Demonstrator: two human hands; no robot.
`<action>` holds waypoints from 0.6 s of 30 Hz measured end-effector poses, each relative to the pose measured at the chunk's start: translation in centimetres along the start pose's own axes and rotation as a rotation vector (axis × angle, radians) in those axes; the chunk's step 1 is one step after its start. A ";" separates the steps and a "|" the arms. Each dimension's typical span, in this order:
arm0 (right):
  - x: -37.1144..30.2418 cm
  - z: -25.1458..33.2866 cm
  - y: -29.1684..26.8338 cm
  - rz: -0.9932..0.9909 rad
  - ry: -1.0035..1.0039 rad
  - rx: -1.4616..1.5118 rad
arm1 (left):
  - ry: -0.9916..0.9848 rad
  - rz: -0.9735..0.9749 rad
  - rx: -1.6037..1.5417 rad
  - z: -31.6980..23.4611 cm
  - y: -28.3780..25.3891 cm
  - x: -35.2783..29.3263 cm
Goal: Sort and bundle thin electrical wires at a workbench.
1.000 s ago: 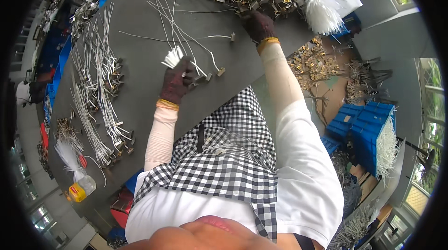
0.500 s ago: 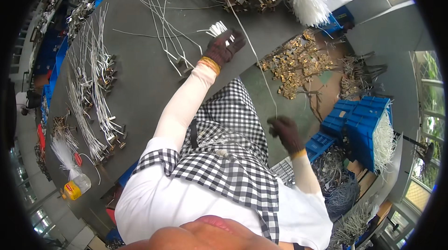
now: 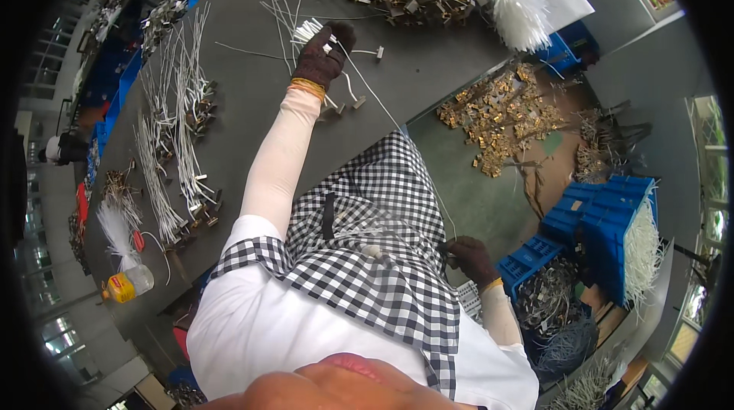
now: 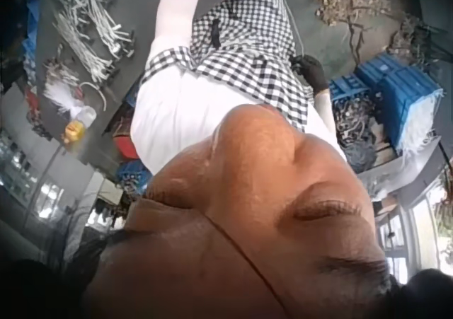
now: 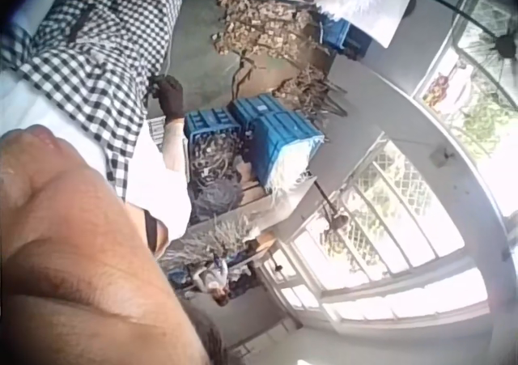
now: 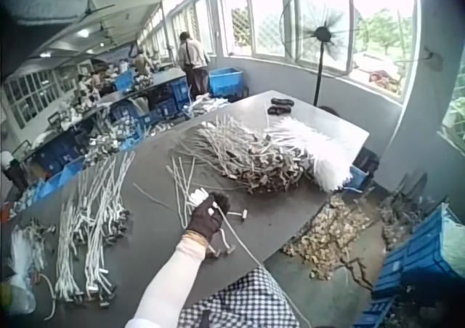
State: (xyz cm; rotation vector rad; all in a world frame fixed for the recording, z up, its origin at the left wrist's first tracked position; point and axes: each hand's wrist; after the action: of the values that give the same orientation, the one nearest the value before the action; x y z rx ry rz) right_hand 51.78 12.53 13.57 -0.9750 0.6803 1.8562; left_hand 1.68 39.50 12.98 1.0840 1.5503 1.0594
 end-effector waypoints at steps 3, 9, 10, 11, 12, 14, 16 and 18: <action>-0.3 1.1 -0.1 0.051 -0.002 0.057 | -0.029 0.059 -0.002 -1.5 -0.3 -0.8; -0.3 3.4 1.0 0.104 -0.034 0.146 | -0.021 -0.039 0.258 -0.7 1.8 -5.0; 0.5 3.6 1.6 0.096 -0.032 0.157 | -0.035 -0.039 0.259 0.1 2.5 -6.4; 2.0 4.2 2.2 0.112 -0.086 0.140 | -0.079 0.016 0.315 0.8 3.4 -8.4; 3.3 5.3 3.0 0.134 -0.141 0.116 | -0.115 0.070 0.370 1.1 3.8 -9.5; 4.3 9.7 6.5 0.122 -0.311 0.037 | -0.185 0.177 0.486 2.1 2.5 -10.7; 7.3 12.6 9.3 0.151 -0.421 0.119 | -0.194 0.140 0.549 3.4 1.8 -12.9; 9.9 15.4 11.9 0.107 -0.509 -0.001 | -0.228 0.029 0.694 4.7 4.0 -15.7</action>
State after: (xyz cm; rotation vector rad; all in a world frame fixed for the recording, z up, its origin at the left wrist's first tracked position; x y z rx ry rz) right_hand 33.04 23.71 14.22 -0.4366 0.4244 2.0855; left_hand 9.58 25.95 19.19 1.6273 1.7556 0.3792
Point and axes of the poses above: each hand's wrist, its own x-axis towards the middle knuckle, its own y-axis out of the palm, z = x × y, and after that the axes turned 3 degrees about y, right-handed
